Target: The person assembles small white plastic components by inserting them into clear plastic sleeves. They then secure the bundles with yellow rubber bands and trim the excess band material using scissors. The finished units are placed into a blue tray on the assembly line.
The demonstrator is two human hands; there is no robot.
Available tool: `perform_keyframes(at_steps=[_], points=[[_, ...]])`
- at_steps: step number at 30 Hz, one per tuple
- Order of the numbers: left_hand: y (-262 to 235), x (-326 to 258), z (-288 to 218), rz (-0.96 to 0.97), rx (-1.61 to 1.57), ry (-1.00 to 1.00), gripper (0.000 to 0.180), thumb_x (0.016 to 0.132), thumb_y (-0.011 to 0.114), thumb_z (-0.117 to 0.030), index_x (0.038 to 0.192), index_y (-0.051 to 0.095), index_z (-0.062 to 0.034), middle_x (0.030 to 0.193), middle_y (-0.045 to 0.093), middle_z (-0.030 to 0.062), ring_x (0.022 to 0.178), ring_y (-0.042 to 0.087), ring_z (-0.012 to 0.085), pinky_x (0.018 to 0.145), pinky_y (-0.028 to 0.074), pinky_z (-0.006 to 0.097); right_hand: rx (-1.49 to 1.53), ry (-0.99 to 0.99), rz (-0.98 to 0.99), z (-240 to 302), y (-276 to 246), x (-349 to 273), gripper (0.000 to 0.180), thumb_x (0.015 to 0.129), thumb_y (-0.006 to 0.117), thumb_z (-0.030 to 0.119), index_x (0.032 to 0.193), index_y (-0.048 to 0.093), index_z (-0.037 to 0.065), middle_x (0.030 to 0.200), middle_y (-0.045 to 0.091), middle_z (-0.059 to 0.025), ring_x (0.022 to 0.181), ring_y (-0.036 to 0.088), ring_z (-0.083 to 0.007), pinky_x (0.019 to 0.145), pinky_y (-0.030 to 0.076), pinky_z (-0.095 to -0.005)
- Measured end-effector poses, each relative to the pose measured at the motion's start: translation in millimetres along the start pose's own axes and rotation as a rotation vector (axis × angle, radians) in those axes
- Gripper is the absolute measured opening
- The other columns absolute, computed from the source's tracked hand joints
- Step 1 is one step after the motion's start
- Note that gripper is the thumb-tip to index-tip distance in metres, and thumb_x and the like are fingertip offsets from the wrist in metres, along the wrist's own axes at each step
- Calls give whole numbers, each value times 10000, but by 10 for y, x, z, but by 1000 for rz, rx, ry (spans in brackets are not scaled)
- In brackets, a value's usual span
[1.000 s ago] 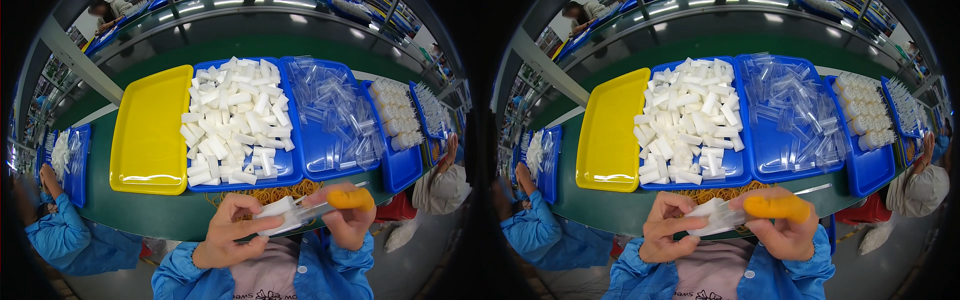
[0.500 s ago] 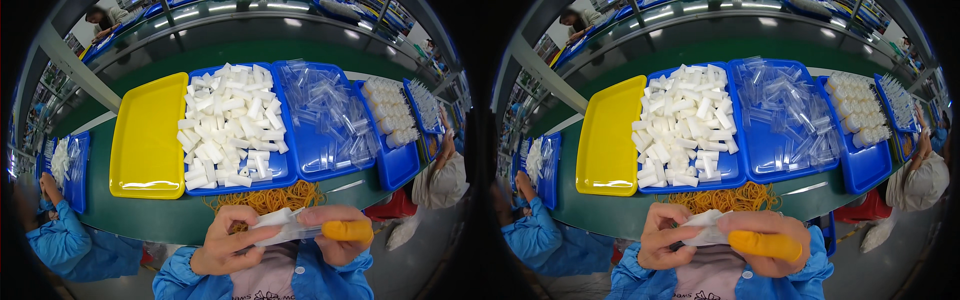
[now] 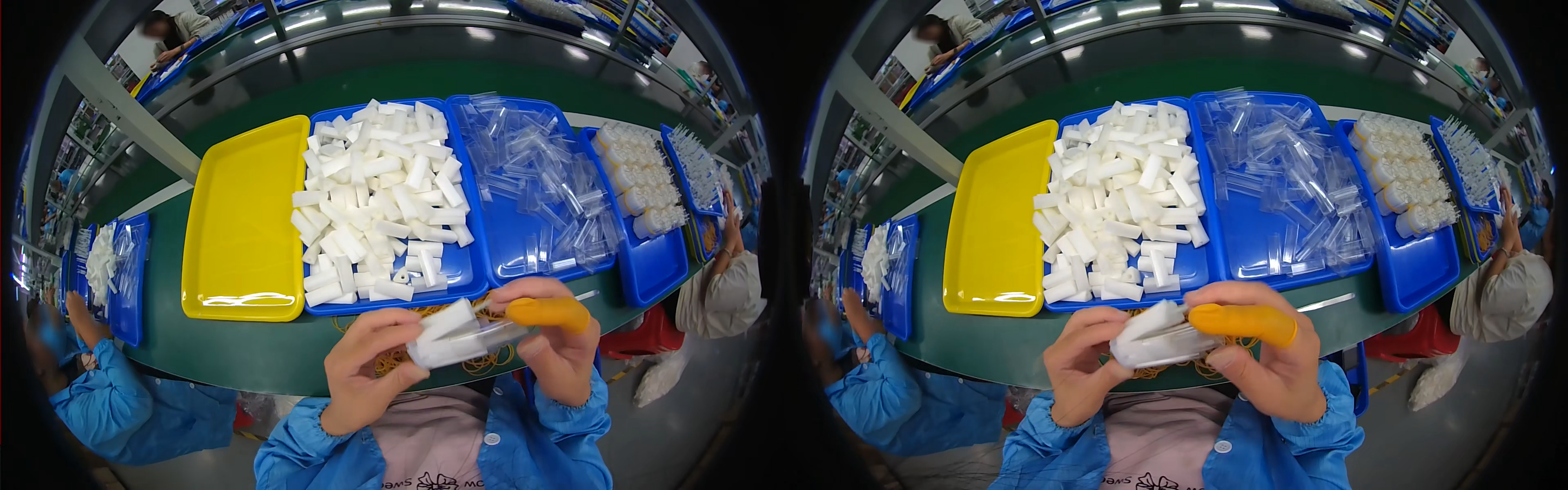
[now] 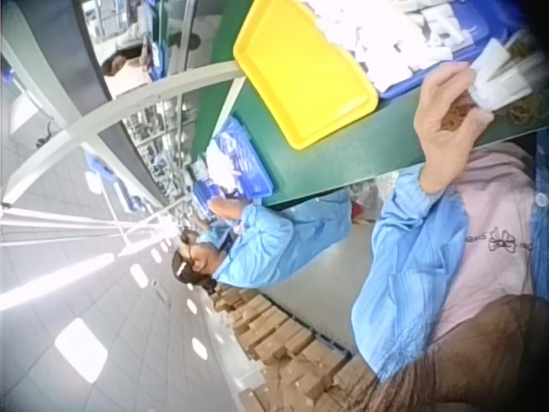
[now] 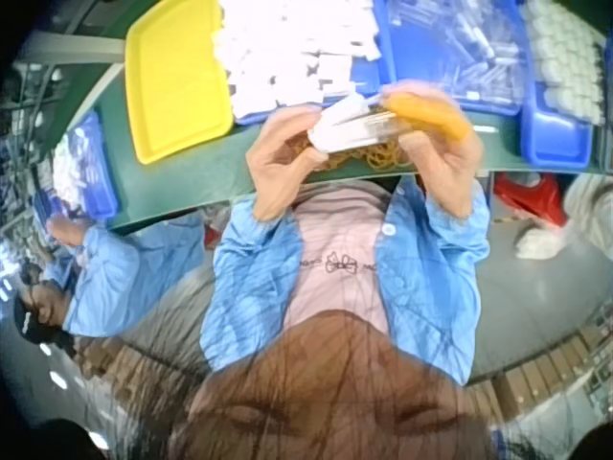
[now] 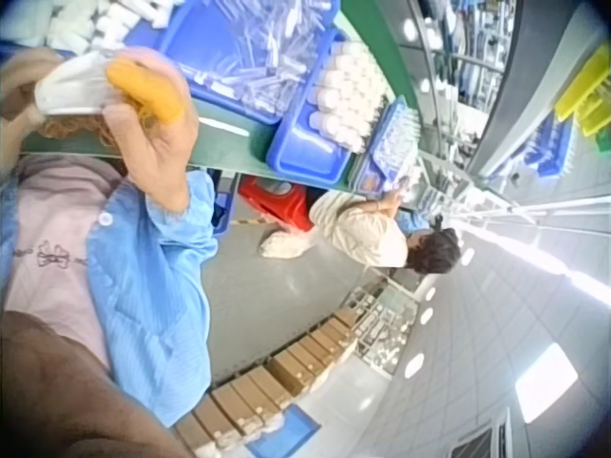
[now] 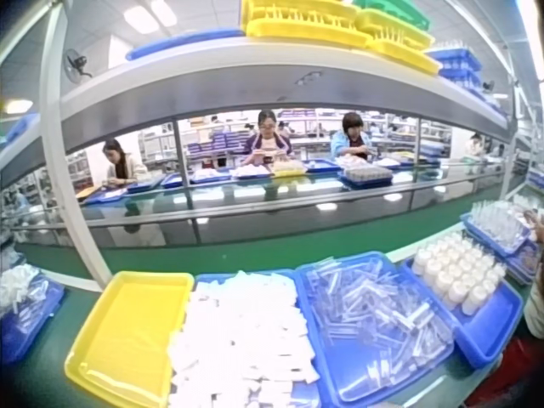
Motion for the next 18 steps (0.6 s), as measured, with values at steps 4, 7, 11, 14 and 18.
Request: perform_keyframes(at_steps=[4, 7, 11, 14, 18], points=[[56, -10, 134, -43, -408, -46, 353, 762, 680, 62, 1104, 601, 33, 1188, 489, 138, 1043, 552, 206, 882, 495, 321, -266, -85, -10, -175, -89, -6, 222, 740, 696, 99, 935, 640, 6, 911, 620, -74, 906, 550, -227, 832, 436, -335], [34, -16, 152, -6, -540, -78, 378, 776, 666, 68, 1140, 569, 45, 1213, 457, 140, 1064, 540, 212, 909, 488, 336, -395, -185, -79, -189, -57, -50, 185, 722, 708, 97, 885, 649, 31, 892, 628, -56, 913, 553, -242, 889, 405, -401], [52, -20, 122, -31, -496, -87, 421, 759, 712, 26, 1146, 549, 63, 1184, 465, 146, 1081, 524, 217, 933, 458, 337, -414, -264, -129, -193, 34, -135, 162, 699, 728, 95, 841, 655, 65, 863, 644, -39, 971, 569, -255, 980, 330, -488], [53, -50, 134, -9, -435, 8, 439, 742, 743, -3, 1131, 553, 64, 1160, 480, 149, 1078, 523, 216, 947, 439, 339, -345, -205, -137, -205, 148, -202, 168, 685, 739, 90, 832, 660, 73, 860, 655, -37, 1017, 575, -273, 1015, 303, -497], [49, -79, 131, 21, -437, 10, 446, 732, 755, -9, 1125, 556, 64, 1151, 487, 151, 1074, 525, 215, 947, 438, 340, -334, -218, -130, -184, 188, -251, 159, 677, 745, 83, 817, 668, 77, 857, 659, -33, 1028, 579, -279, 1018, 305, -500]])
Point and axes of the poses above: each hand's wrist, its own x-axis towards the middle knuckle, its own y-axis out of the palm, z = x × y, the point moved 1 cm from there along x, towards the middle knuckle
